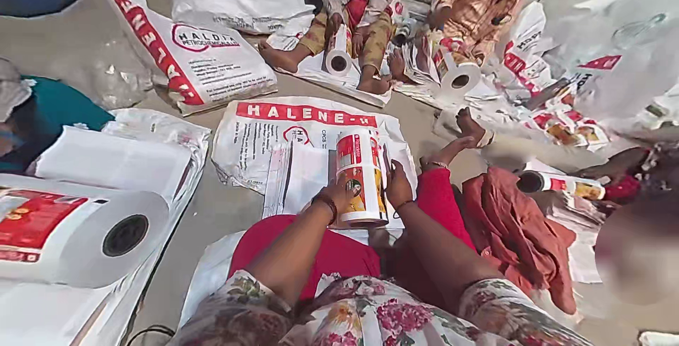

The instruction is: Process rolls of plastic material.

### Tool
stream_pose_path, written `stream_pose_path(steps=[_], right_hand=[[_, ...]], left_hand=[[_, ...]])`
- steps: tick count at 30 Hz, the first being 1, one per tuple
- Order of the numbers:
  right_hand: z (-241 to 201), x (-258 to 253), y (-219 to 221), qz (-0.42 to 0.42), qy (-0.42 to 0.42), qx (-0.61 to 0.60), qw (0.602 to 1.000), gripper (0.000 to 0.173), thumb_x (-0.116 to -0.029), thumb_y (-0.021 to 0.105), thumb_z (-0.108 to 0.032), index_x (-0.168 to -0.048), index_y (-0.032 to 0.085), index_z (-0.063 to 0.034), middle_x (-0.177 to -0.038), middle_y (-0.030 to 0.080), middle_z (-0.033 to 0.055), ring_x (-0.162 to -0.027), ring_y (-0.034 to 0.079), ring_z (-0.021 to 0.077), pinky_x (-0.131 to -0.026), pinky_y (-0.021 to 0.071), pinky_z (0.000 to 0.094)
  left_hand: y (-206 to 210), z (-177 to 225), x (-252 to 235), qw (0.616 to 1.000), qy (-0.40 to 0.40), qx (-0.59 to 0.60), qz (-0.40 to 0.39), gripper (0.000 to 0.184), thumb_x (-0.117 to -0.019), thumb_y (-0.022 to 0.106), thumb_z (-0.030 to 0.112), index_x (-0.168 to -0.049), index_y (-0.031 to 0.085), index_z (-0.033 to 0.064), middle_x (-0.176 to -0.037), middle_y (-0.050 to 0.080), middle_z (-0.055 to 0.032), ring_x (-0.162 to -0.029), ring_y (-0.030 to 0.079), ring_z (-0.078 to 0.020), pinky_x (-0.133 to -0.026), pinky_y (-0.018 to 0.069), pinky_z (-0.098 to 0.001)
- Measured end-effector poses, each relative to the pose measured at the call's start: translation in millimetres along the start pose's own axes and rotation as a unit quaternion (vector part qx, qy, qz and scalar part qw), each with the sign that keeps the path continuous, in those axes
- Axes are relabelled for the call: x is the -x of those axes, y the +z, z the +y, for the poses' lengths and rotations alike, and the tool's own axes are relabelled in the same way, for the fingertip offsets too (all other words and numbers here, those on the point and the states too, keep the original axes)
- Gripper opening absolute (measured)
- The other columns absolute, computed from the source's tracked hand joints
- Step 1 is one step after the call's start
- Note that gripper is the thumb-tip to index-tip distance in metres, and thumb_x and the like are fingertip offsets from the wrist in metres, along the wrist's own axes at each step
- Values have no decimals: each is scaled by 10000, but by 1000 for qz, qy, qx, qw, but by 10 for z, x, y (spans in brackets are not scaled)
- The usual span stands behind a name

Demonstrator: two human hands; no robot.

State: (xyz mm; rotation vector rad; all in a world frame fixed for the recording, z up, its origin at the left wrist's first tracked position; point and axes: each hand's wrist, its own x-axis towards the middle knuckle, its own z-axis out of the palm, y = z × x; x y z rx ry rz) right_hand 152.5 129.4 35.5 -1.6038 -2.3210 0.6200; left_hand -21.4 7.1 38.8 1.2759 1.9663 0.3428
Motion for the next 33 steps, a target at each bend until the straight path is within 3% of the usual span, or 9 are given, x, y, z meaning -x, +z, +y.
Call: stream_pose_path(steps=[2,5,9,11,14,19,24,28,33], right_hand=[[-111,-170,-77,-43,4,-11,999,565,-1080,447,-183,-1617,272,-160,-1194,686,194,-964,717,339,-877,577,531],[-242,-446,-198,-101,28,-67,992,515,-1123,405,-294,-1614,277,-201,-1069,707,208,-762,721,334,-692,606,520],[-604,-773,-380,-96,21,-24,995,494,-1128,377,-340,-1610,323,-245,-1050,708,194,-677,699,306,-623,599,489],[-699,-890,-387,-117,14,14,993,505,-1119,409,-285,-1617,324,-272,-1057,705,194,-658,682,296,-614,587,479],[-774,-1049,-348,-133,12,52,990,481,-1124,393,-355,-1602,366,-301,-1028,701,178,-632,656,272,-596,569,456],[-913,-1076,-342,-144,2,92,985,484,-1118,413,-336,-1590,397,-232,-1072,701,207,-735,682,328,-677,570,514],[-991,-1105,-407,-194,10,103,976,480,-1110,429,-283,-1578,382,-187,-1096,669,223,-767,671,334,-684,564,518],[-1024,-880,-518,-233,4,140,962,490,-1101,428,-254,-1586,376,-198,-1081,654,219,-774,653,328,-676,548,504],[-1005,-385,-592,-266,-64,209,939,484,-1085,446,-182,-1561,391,-116,-1132,658,271,-885,681,417,-784,547,606]], left_hand=[[-3,-312,-81,998,27,53,-17,759,-1073,487,462,-1654,159,100,-1551,435,-289,-1397,494,-443,-1150,391,-623],[-210,-482,-142,982,18,146,-118,712,-1064,580,317,-1636,217,100,-1494,495,-287,-1335,536,-440,-1097,426,-605],[-389,-694,-504,952,-30,282,-113,538,-1067,581,257,-1569,398,198,-1428,579,-208,-1216,629,-401,-959,533,-586],[-382,-722,-610,952,-27,285,-112,549,-1071,574,253,-1580,375,200,-1430,571,-213,-1204,630,-395,-955,532,-574],[-374,-695,-665,954,-27,272,-121,586,-1067,581,237,-1600,340,206,-1415,563,-234,-1160,626,-382,-924,525,-547],[-376,-715,-629,950,-19,285,-125,638,-1031,643,254,-1600,354,230,-1403,569,-239,-1186,609,-401,-945,511,-578],[-365,-741,-656,955,-16,266,-133,727,-1006,682,237,-1629,306,254,-1321,611,-246,-1031,637,-361,-860,527,-528],[-362,-731,-668,960,-12,245,-137,688,-1028,608,151,-1632,295,250,-1330,610,-232,-1075,636,-368,-878,526,-541],[-313,-745,-644,955,-22,261,-137,699,-1030,557,102,-1635,272,304,-1408,587,-208,-1216,607,-405,-955,505,-604]])
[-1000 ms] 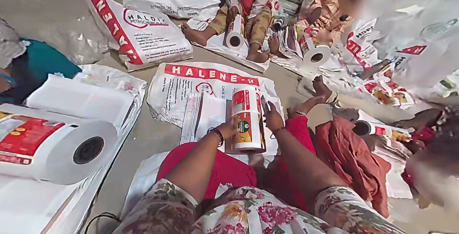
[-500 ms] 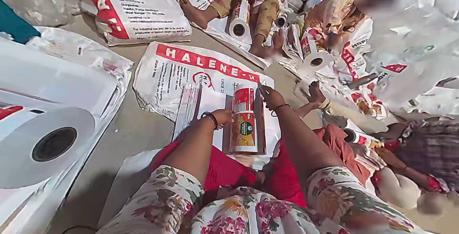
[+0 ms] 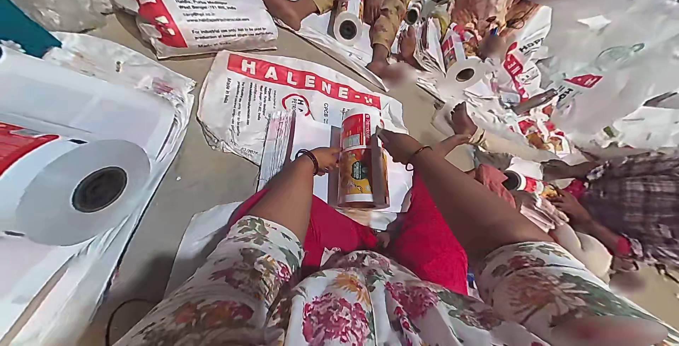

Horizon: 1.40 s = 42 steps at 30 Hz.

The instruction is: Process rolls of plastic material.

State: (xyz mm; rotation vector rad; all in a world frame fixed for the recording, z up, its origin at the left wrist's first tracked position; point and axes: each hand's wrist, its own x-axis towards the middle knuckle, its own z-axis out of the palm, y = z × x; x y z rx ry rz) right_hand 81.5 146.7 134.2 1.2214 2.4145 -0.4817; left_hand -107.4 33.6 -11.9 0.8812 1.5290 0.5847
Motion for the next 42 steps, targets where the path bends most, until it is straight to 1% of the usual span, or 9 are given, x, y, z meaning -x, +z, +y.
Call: stream_pose_path(steps=[10,13,15,17,18,20,27,34,42], right_hand=[[-37,1386,509,-146,-73,145,976,574,-1074,474,-156,-1610,274,-111,-1107,673,265,-995,683,440,-869,532,614],[210,1945,792,-233,-215,65,946,335,-1083,499,-221,-1347,592,-37,-1058,661,233,-931,660,386,-785,531,576],[380,2211,950,-206,-193,-14,959,393,-1087,477,-183,-1459,534,-66,-1274,651,228,-1132,659,387,-952,511,612],[644,2282,998,-97,-71,-160,980,501,-1085,458,-168,-1581,397,-121,-1205,691,129,-945,702,240,-841,577,463],[775,2258,976,-45,-24,-270,961,531,-1089,448,-168,-1605,330,-122,-979,661,79,-661,618,159,-590,543,349],[1016,2184,987,2,-12,-509,861,572,-1069,384,-150,-1625,248,-157,-830,582,28,-462,478,86,-392,438,245],[1330,1611,1887,27,-71,-828,556,358,-1104,265,-192,-1425,400,-114,-784,586,-2,-445,454,22,-383,400,152],[1482,1405,1804,-33,-107,-813,572,417,-1069,323,-197,-1476,369,-118,-817,593,17,-450,461,38,-390,408,168],[1527,1365,1787,-67,-128,-819,556,426,-1056,360,-218,-1474,396,-143,-857,623,17,-463,475,38,-411,428,173]], left_hand=[[120,-77,140,998,51,27,-9,802,-1010,577,18,-1642,208,347,-1579,438,-172,-1331,535,-423,-982,496,-627],[208,-22,262,993,113,-3,31,680,-1029,576,66,-1629,299,228,-1557,454,-225,-1369,510,-436,-1049,466,-639],[294,56,316,974,182,-95,96,548,-1044,581,133,-1570,426,116,-1544,484,-214,-1405,493,-391,-1125,421,-584],[417,90,376,942,234,-184,155,459,-1056,569,203,-1503,531,105,-1574,441,-228,-1464,420,-404,-1194,350,-584],[464,143,396,922,266,-219,175,433,-1064,553,227,-1484,560,125,-1589,422,-221,-1473,404,-409,-1202,336,-583],[570,206,410,881,322,-281,200,401,-1077,505,259,-1448,598,134,-1602,428,-170,-1500,368,-380,-1227,300,-562],[769,381,159,763,403,-473,179,345,-1059,499,395,-1218,722,184,-1459,586,-31,-1508,356,-303,-1239,276,-538],[796,545,26,719,396,-529,213,498,-941,584,617,-1005,747,150,-1235,667,-98,-1318,505,-385,-1151,330,-628],[827,450,72,693,451,-528,195,644,-960,452,678,-785,698,110,-1069,686,-143,-1171,579,-404,-1066,375,-639]])
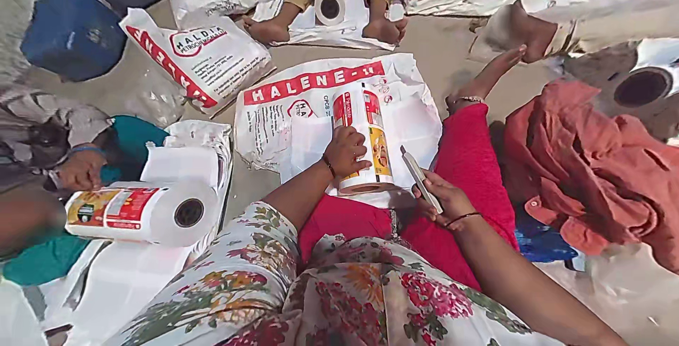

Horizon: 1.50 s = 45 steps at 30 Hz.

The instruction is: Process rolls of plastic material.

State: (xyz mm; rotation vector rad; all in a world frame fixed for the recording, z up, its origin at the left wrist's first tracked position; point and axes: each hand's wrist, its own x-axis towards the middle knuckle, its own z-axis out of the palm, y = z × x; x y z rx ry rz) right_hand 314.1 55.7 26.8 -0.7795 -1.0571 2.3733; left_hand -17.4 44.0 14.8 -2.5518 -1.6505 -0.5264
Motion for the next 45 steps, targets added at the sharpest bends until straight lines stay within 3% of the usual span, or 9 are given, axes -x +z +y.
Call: stream_pose_path(steps=[5,12,16,20,23,27,30,36,45], right_hand=[[-10,-5,-4,2,-15,-4,1000,443,-1054,389,-238,-1482,373,-124,-825,619,13,-464,495,51,-405,440,187],[5,29,-3,2,-19,-7,1000,453,-1061,373,-237,-1499,361,-126,-823,621,13,-459,499,47,-404,447,182],[-6,40,-14,10,-25,-12,1000,475,-1040,416,-244,-1498,366,-128,-814,623,14,-454,494,47,-401,444,186],[-9,40,9,3,-30,-25,999,474,-1037,422,-232,-1497,369,-132,-815,624,24,-448,495,52,-397,444,184],[-18,10,40,0,-31,-18,999,489,-1036,426,-236,-1509,367,-128,-821,623,29,-453,496,57,-399,445,190],[-14,7,64,0,-25,0,1000,502,-1026,425,-222,-1516,368,-131,-827,626,29,-458,498,57,-402,449,197],[-24,56,23,1,-32,-13,999,502,-1026,433,-223,-1514,367,-128,-823,623,29,-456,499,57,-401,449,195],[-65,162,-90,-7,-53,-72,996,443,-1048,399,-222,-1484,374,-141,-838,617,15,-462,488,43,-405,439,177],[-110,158,-143,-27,-56,-108,992,439,-1025,464,-227,-1452,409,-141,-829,633,20,-462,518,54,-410,464,186]], left_hand=[[77,208,184,999,15,34,35,690,-991,368,647,-634,634,119,-782,663,-83,-1035,631,-357,-1069,354,-640],[-22,196,345,966,-75,128,212,612,-1042,455,393,-540,554,58,-584,568,-68,-710,616,-234,-778,500,-414],[-179,195,252,982,-136,71,108,540,-1003,564,339,-546,526,53,-581,567,-81,-659,617,-251,-686,513,-428],[-472,393,-212,918,-382,-24,-107,209,-923,661,162,-1106,684,64,-1170,650,-194,-914,699,-366,-767,579,-567],[-433,353,-509,898,-423,-72,-98,621,-839,735,104,-1437,579,162,-1387,548,-227,-1108,635,-434,-848,544,-625],[-456,105,-957,887,-426,-113,-138,853,-782,780,71,-1557,425,83,-1533,424,-276,-1333,482,-513,-908,507,-700],[-414,-129,-1228,868,-456,-97,-173,812,-839,737,74,-1555,365,-14,-1479,479,-314,-1256,566,-524,-895,536,-686],[-468,-322,-1531,845,-450,-105,-270,304,-938,637,104,-1175,667,-85,-1265,651,-301,-1186,637,-477,-919,519,-689],[-353,-518,-1726,845,-439,-149,-266,250,-991,552,83,-1136,692,-65,-1223,675,-293,-1179,642,-481,-915,523,-681]])
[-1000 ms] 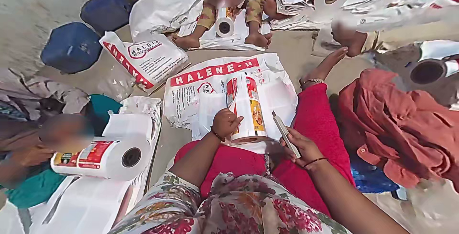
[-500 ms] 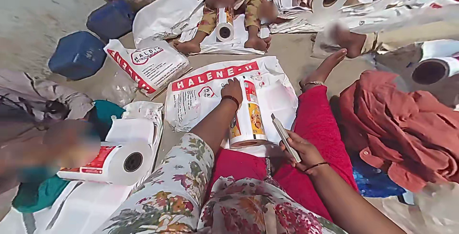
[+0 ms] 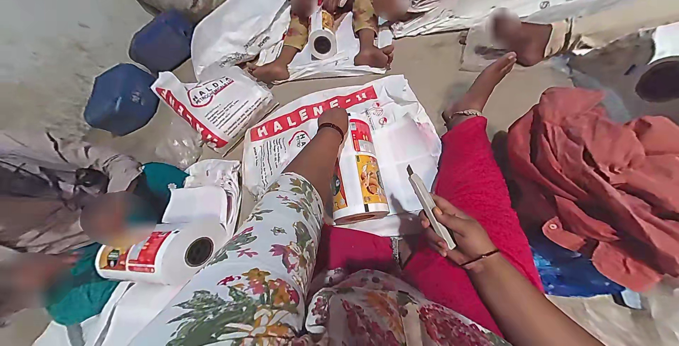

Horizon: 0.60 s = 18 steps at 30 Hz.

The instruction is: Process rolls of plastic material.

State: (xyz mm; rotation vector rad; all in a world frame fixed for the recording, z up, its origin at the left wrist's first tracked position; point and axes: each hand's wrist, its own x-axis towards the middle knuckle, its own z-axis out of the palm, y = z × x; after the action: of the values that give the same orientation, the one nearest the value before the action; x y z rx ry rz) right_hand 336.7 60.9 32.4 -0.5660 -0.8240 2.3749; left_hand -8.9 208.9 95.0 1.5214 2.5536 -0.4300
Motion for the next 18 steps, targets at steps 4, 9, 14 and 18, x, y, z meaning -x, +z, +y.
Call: stream_pose_path(steps=[4,9,14,18], right_hand=[[2,-14,-3,-3,-9,-12,1000,447,-1030,466,-233,-1464,410,-145,-826,638,21,-461,516,53,-411,463,189],[12,-21,-30,-9,-9,-25,1000,462,-1030,505,-244,-1471,416,-142,-840,641,36,-471,528,63,-421,476,197],[16,-40,-15,-4,-7,-19,1000,456,-1028,503,-248,-1466,422,-149,-837,642,30,-466,516,55,-417,464,191],[18,-59,-20,-11,0,-30,999,481,-1003,572,-287,-1448,438,-161,-844,641,33,-478,531,61,-423,473,193]], left_hand=[[-39,-22,-63,1000,-3,-19,-3,247,-986,571,88,-1113,692,-87,-1227,666,-301,-1184,637,-480,-918,526,-669],[-121,-67,-144,1000,-3,0,-4,253,-970,600,123,-1094,699,-74,-1223,672,-297,-1193,635,-475,-934,511,-686],[-81,-167,-259,1000,-10,1,3,250,-957,621,141,-1065,710,-67,-1202,683,-294,-1177,645,-471,-940,514,-680],[10,-295,-308,998,-25,58,19,262,-970,600,138,-1153,721,-6,-1269,670,-265,-1223,624,-463,-966,496,-699]])
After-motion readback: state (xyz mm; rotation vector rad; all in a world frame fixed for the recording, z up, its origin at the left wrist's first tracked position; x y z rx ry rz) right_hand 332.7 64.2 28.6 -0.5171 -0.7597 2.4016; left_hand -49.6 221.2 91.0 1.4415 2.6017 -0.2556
